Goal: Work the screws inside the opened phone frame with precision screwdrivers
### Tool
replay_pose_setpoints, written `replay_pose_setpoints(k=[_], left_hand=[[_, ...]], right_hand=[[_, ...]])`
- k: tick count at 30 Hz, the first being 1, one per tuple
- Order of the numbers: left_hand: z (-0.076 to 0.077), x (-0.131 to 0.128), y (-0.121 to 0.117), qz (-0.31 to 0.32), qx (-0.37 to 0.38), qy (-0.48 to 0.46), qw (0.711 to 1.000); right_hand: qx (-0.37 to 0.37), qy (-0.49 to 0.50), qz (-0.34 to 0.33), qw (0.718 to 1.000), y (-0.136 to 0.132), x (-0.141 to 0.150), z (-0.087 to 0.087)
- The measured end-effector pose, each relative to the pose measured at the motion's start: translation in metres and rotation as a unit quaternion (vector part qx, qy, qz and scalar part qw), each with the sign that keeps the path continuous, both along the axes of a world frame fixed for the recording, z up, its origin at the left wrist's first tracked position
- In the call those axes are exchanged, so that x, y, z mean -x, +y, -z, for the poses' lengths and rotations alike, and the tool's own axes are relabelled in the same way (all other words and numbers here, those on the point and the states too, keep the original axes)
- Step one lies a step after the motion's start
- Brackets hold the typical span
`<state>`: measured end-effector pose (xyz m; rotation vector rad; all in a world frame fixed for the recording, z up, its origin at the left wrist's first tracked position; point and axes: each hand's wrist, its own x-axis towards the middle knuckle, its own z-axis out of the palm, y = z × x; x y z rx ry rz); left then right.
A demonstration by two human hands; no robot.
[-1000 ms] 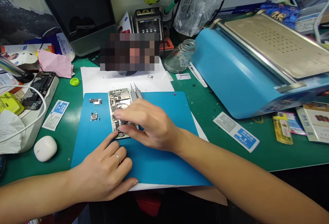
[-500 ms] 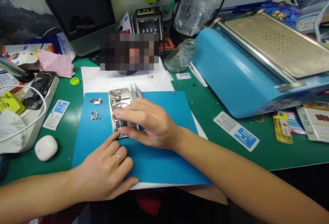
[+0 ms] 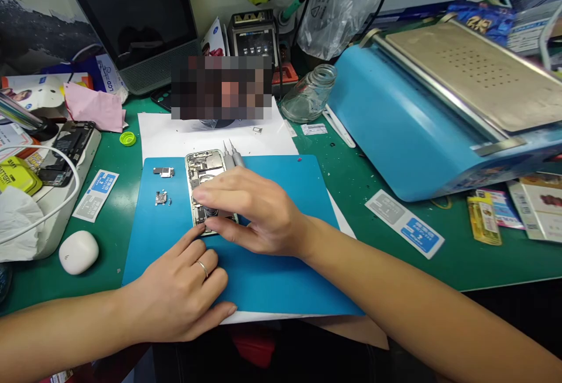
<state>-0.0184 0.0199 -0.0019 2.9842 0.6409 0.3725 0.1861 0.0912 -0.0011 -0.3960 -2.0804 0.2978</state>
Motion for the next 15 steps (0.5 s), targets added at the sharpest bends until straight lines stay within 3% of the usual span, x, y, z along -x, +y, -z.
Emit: replay_pose_setpoints(k=[4,10,15], left_hand=[[-0.0002,0.0004,-0.0002,0.002,0.003,0.003,1.0],[-0.0005,0.0001,0.0005,0.004,-0.004,0.003,1.0],[-0.0003,0.0002,-0.0001,0.002,-0.005,-0.003,1.0]], right_hand=[[0.03,0.01,-0.025,0.999,-0.0013,0.0004,-0.001],[-0.019,-0.011,0.031,0.999,0.0004,-0.0004,-0.0008],[0.002,0.008,0.0,1.0,0.0,0.0002,0.0]])
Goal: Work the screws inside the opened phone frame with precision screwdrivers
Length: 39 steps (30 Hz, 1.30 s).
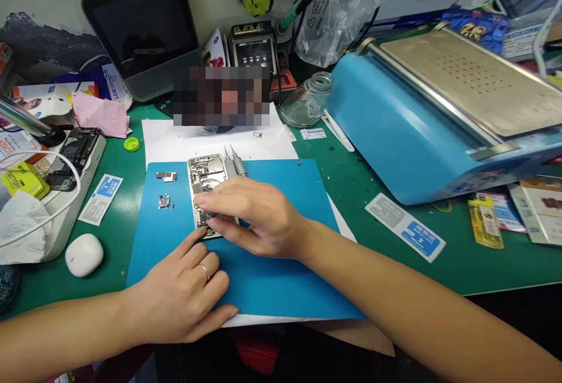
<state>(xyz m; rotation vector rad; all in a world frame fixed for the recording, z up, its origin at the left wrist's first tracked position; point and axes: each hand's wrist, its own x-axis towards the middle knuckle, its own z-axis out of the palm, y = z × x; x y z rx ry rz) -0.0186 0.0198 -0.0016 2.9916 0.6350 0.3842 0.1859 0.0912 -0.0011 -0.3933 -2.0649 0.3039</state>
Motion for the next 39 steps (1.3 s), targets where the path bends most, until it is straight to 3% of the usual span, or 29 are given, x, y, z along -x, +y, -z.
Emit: replay_pose_setpoints(k=[7,14,22,33,39], left_hand=[[0.0,0.0,0.001,-0.002,-0.002,-0.002,1.0],[0.0,0.0,0.001,0.002,-0.004,-0.002,1.0],[0.001,0.0,0.0,0.0,-0.003,0.001,1.0],[0.001,0.001,0.001,0.0,-0.006,0.0,1.0],[0.001,0.001,0.001,0.001,-0.007,0.001,1.0]], right_hand=[[-0.045,-0.016,0.066,0.997,0.0,-0.001,-0.004],[-0.015,-0.01,-0.001,1.0,-0.003,0.001,0.001],[0.03,-0.002,0.01,1.0,-0.005,0.0,0.01],[-0.023,-0.034,0.003,0.999,0.0,0.002,0.004],[0.023,-0.026,-0.024,0.999,-0.003,0.001,0.005]])
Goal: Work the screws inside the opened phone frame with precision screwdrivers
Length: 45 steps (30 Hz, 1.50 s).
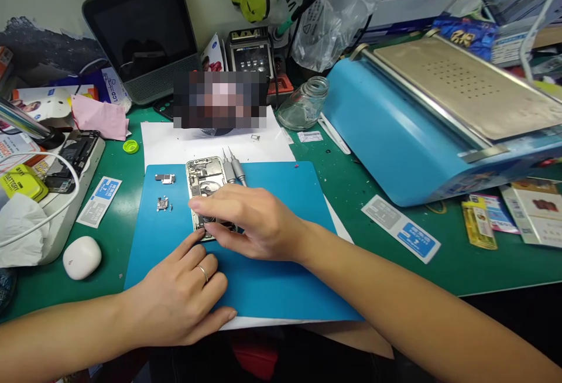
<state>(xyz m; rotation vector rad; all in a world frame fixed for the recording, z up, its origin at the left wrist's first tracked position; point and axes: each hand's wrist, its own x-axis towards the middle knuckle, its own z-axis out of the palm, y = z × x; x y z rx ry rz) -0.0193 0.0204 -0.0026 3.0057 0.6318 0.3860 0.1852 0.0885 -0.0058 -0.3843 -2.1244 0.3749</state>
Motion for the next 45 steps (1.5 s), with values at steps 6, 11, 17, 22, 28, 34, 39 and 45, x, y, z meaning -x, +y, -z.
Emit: replay_pose_setpoints(k=[6,11,17,22,28,34,39,45], left_hand=[[0.0001,-0.0004,0.0003,-0.002,-0.002,-0.001,1.0],[0.0001,-0.0001,-0.0007,-0.002,0.0,-0.001,1.0],[0.0011,0.0004,-0.0002,-0.001,-0.001,-0.001,1.0],[0.0014,0.0,0.0004,-0.001,0.001,0.001,1.0],[0.0004,-0.0004,-0.0002,-0.003,0.003,-0.003,1.0],[-0.0006,-0.0002,0.0004,-0.004,0.0,-0.005,1.0],[-0.0007,-0.0005,0.0003,-0.004,-0.001,-0.005,1.0],[-0.0009,-0.0001,0.0,-0.004,0.005,-0.005,1.0]], right_hand=[[0.017,-0.003,-0.007,1.0,-0.0007,0.0,-0.002],[0.026,0.003,-0.001,1.0,-0.0003,0.0012,-0.0026],[0.023,-0.001,0.006,1.0,0.0007,0.0019,-0.002],[0.002,0.002,-0.006,1.0,0.0004,0.0019,-0.001],[0.024,0.003,-0.015,1.0,-0.001,0.0019,-0.0027],[0.022,0.003,-0.011,1.0,-0.0014,0.0026,-0.0044],[0.007,-0.003,-0.001,1.0,-0.0017,0.0026,-0.0019],[0.02,0.037,0.063,0.997,-0.0009,-0.0011,-0.0017]])
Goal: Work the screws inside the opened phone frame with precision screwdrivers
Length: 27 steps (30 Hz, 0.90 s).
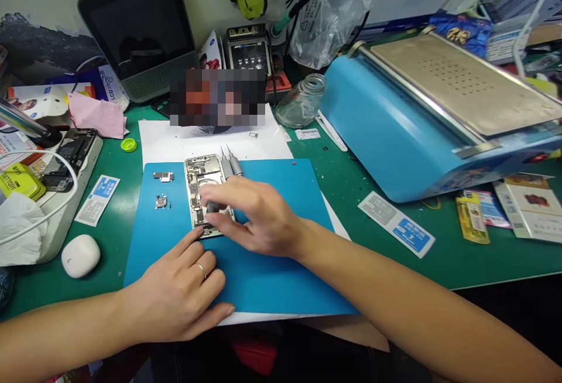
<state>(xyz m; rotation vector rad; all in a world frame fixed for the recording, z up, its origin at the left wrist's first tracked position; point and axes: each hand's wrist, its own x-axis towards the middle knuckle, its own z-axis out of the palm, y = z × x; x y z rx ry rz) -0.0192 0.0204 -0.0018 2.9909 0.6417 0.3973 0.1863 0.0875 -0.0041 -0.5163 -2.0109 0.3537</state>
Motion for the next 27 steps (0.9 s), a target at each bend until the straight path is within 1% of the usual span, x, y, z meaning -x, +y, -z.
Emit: replay_pose_setpoints(k=[4,6,9,12,14,27], left_hand=[[-0.001,0.001,0.0,0.007,0.006,0.019,1.0],[-0.001,0.001,0.0,0.008,0.005,0.021,1.0],[-0.001,0.001,0.0,0.007,0.003,0.019,1.0],[0.001,0.001,0.0,0.007,0.003,0.018,1.0],[0.001,0.001,-0.001,0.006,0.0,0.016,1.0],[0.0,0.0,-0.001,0.002,-0.009,0.01,1.0]], right_hand=[[0.025,0.09,0.104,0.99,0.005,-0.002,0.0],[0.032,0.116,0.124,0.985,0.006,-0.003,0.002],[0.049,0.117,0.085,0.988,0.003,-0.001,0.005],[0.06,0.086,0.029,0.994,-0.003,0.002,0.007],[0.066,0.066,0.009,0.996,-0.006,0.004,0.008],[0.086,0.036,-0.001,0.996,-0.006,0.006,0.008]])
